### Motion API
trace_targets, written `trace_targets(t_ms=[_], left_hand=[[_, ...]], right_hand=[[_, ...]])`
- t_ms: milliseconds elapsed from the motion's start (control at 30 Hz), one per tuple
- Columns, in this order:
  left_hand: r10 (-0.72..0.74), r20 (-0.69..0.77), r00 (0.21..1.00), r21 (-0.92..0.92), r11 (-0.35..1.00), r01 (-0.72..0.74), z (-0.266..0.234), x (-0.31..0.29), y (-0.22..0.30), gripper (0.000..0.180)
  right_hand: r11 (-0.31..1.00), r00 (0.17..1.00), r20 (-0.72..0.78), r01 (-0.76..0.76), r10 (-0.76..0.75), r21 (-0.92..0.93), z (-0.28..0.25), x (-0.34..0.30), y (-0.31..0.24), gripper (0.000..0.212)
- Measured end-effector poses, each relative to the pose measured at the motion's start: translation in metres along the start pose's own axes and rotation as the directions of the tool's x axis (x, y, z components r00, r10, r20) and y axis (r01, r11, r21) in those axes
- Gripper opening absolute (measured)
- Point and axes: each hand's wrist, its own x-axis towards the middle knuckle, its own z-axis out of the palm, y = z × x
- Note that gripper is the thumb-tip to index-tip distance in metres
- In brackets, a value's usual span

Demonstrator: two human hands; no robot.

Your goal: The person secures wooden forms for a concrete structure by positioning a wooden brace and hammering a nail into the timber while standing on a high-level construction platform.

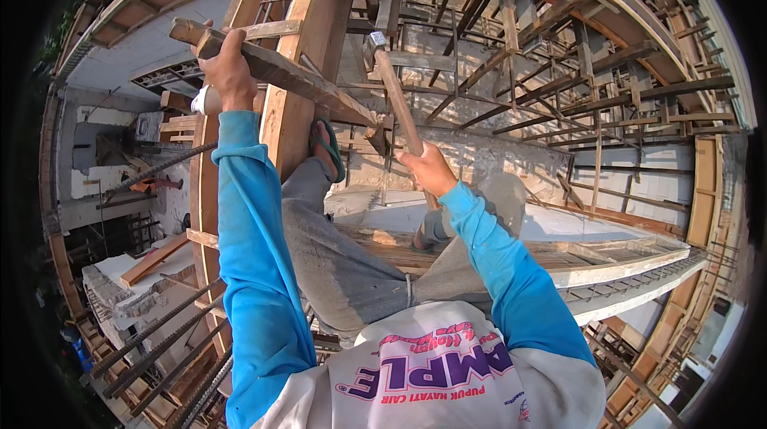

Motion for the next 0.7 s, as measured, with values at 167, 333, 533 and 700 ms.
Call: trace_targets(t_ms=[167,333,533,700], left_hand=[[-0.027,0.003,1.0,0.009,1.0,0.027,-0.006,0.002,0.003,0.06],[-0.058,0.025,0.998,-0.073,0.996,0.059,0.013,0.0,-0.003,0.06],[-0.055,-0.035,0.998,-0.01,0.998,0.055,-0.016,-0.016,0.007,0.056],[-0.017,-0.008,1.0,-0.061,0.998,0.017,-0.004,-0.013,0.008,0.057]], right_hand=[[0.851,0.839,-0.187,0.524,-0.512,0.024,0.002,-0.003,-0.115,0.026],[0.944,0.993,-0.1,-0.098,0.069,-0.316,0.032,0.035,0.135,0.043],[0.902,0.9,0.068,-0.427,0.431,-0.065,0.029,-0.012,0.109,0.036],[0.998,0.999,-0.001,-0.054,0.055,0.041,-0.005,-0.002,-0.005,0.027]])
